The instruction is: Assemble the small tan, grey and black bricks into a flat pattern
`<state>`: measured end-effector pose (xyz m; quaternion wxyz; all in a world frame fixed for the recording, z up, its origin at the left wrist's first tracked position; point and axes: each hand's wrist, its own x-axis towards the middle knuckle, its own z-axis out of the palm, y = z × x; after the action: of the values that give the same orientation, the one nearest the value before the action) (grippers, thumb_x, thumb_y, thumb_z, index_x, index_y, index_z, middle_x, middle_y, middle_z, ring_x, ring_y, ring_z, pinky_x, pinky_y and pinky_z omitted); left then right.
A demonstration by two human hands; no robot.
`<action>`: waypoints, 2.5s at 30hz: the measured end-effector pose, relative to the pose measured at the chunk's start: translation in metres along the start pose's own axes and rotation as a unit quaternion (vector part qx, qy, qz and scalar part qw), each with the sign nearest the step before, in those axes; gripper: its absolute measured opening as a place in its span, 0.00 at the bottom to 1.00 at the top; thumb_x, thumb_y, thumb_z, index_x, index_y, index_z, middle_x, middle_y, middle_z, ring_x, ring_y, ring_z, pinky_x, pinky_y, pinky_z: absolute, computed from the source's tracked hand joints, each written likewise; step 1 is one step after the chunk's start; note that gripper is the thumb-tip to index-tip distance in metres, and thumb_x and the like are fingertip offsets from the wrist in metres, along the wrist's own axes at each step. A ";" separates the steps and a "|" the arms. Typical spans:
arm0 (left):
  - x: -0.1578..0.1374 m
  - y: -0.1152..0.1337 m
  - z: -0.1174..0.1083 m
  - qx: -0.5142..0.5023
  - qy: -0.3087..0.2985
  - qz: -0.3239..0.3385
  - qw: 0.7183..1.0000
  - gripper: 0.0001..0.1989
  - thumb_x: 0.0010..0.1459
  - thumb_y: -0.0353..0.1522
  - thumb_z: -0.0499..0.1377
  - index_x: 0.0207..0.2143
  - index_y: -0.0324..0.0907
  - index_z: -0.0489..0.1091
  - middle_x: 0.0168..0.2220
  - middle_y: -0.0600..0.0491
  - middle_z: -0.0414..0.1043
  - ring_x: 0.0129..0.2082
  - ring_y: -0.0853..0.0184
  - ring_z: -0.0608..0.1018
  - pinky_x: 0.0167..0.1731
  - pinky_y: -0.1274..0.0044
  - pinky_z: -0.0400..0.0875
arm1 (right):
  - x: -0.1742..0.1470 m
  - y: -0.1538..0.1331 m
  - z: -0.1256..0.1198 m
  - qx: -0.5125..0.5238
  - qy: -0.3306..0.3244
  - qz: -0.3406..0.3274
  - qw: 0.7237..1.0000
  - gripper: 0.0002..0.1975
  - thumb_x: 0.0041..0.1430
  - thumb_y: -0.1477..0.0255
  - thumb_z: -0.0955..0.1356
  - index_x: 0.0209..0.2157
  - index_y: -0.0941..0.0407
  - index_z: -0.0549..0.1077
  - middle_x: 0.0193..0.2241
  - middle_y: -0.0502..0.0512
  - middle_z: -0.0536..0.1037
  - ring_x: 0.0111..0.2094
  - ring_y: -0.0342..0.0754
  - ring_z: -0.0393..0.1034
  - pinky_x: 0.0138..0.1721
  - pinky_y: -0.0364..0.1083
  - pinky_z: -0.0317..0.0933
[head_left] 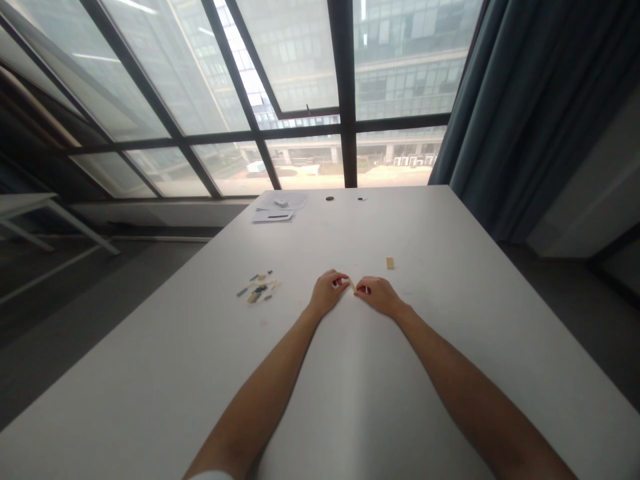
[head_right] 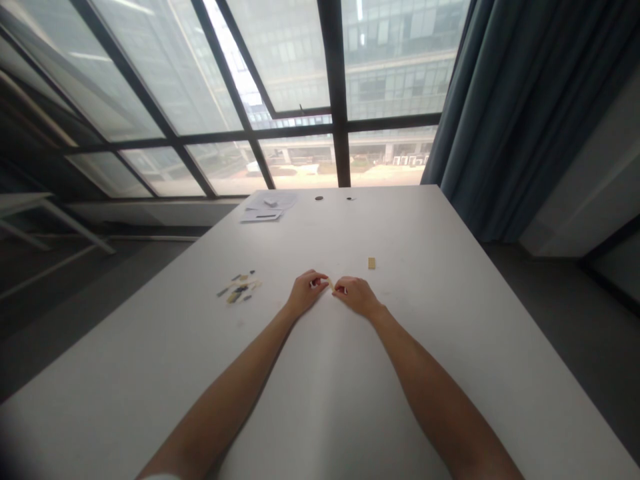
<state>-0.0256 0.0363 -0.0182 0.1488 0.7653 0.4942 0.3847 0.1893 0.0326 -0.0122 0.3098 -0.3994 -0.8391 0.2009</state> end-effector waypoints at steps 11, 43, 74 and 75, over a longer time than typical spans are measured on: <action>0.000 0.003 -0.001 -0.010 -0.004 -0.003 1.000 0.07 0.57 0.30 0.64 0.40 0.43 0.79 0.29 0.55 0.71 0.30 0.70 0.71 0.35 0.78 0.66 | 0.000 -0.001 -0.001 0.003 -0.003 0.001 1.000 0.04 0.59 0.72 0.72 0.30 0.56 0.77 0.28 0.50 0.76 0.29 0.42 0.65 0.33 0.41 0.55; 0.000 0.004 -0.003 -0.014 -0.017 -0.002 1.000 0.09 0.59 0.30 0.62 0.42 0.43 0.79 0.28 0.56 0.70 0.28 0.71 0.71 0.32 0.78 0.66 | 0.001 0.003 0.003 -0.005 0.002 -0.001 1.000 0.03 0.59 0.71 0.73 0.31 0.55 0.77 0.29 0.50 0.77 0.30 0.43 0.66 0.34 0.42 0.56; 0.000 0.005 -0.002 -0.016 -0.015 0.004 1.000 0.10 0.58 0.28 0.61 0.42 0.42 0.79 0.28 0.56 0.69 0.28 0.71 0.70 0.32 0.79 0.64 | 0.000 0.000 0.002 0.000 0.005 -0.001 1.000 0.04 0.59 0.73 0.72 0.29 0.56 0.76 0.27 0.49 0.76 0.29 0.42 0.65 0.33 0.41 0.54; 0.000 0.005 -0.002 -0.016 -0.016 0.003 1.000 0.10 0.58 0.28 0.61 0.42 0.42 0.79 0.28 0.56 0.69 0.28 0.71 0.70 0.32 0.79 0.64 | 0.000 0.000 0.002 -0.001 0.005 0.000 1.000 0.04 0.59 0.73 0.72 0.29 0.56 0.76 0.27 0.49 0.76 0.29 0.42 0.65 0.33 0.41 0.54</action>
<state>-0.0235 0.0335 -0.0139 0.1679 0.7705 0.4829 0.3808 0.1881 0.0327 -0.0132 0.3139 -0.4008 -0.8377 0.1976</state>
